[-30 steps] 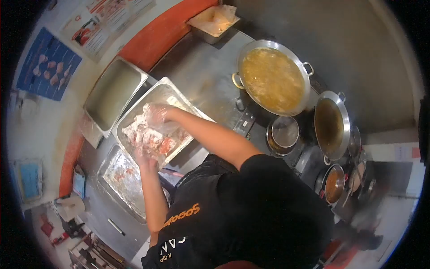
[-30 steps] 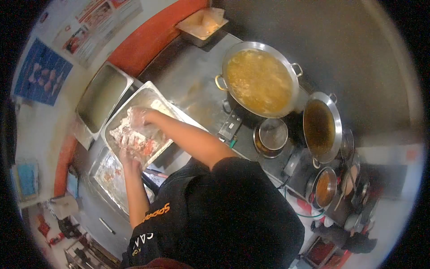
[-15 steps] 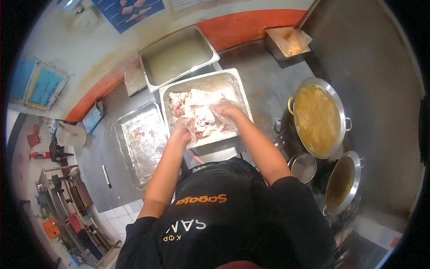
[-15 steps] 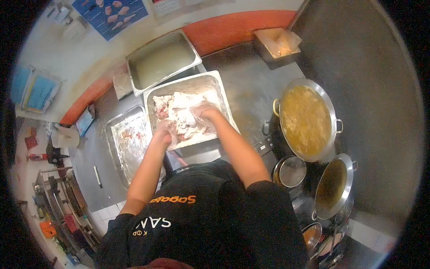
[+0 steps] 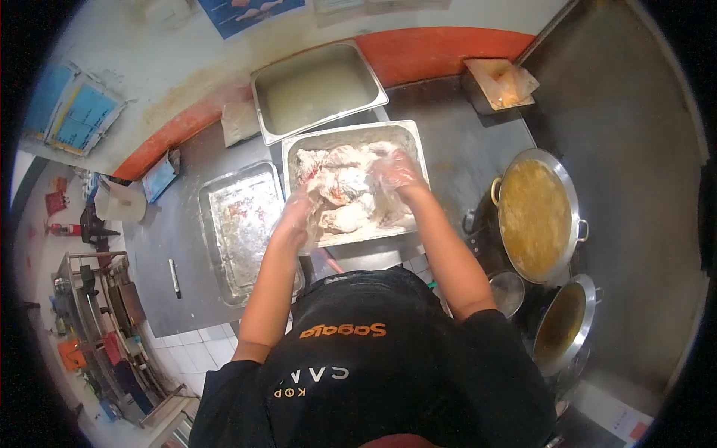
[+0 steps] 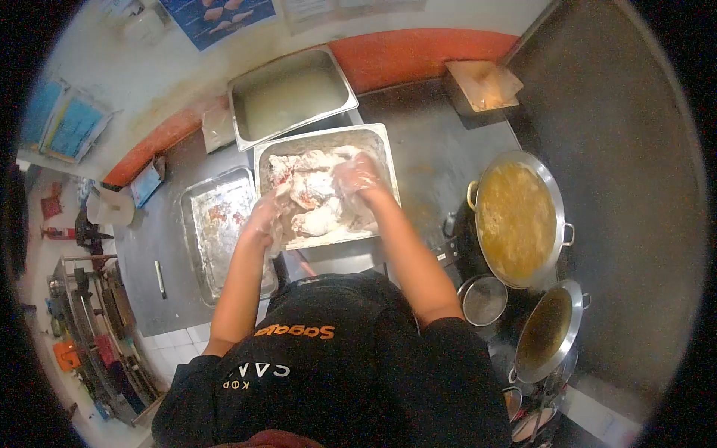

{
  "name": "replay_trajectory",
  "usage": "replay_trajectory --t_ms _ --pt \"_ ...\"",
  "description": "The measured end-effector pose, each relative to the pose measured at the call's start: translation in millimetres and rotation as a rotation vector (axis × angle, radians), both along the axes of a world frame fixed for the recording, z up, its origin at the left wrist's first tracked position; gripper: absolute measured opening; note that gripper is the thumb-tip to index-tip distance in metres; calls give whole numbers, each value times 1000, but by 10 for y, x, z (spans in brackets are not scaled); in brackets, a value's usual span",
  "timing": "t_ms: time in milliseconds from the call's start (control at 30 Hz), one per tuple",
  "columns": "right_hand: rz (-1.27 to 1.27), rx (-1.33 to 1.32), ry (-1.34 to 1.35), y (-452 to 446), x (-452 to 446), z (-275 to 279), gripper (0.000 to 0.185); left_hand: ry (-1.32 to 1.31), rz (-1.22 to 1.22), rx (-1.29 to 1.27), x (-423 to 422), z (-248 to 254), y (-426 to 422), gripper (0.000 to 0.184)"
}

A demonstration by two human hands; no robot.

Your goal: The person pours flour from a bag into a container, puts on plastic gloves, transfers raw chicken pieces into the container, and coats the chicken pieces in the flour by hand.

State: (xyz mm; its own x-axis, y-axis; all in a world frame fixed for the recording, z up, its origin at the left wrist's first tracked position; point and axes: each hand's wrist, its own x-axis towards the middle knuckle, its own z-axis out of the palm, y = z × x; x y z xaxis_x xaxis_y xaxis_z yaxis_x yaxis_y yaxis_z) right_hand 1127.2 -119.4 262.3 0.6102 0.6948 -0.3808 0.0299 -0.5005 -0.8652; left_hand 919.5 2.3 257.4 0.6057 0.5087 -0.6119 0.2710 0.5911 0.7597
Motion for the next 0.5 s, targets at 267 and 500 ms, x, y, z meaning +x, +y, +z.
replay_trajectory --t_ms 267,500 --pt "29 87 185 529 189 -1159 35 -207 239 12 170 -1275 125 49" --pt "203 176 380 783 32 -658 28 -214 207 -117 343 -1100 371 29"
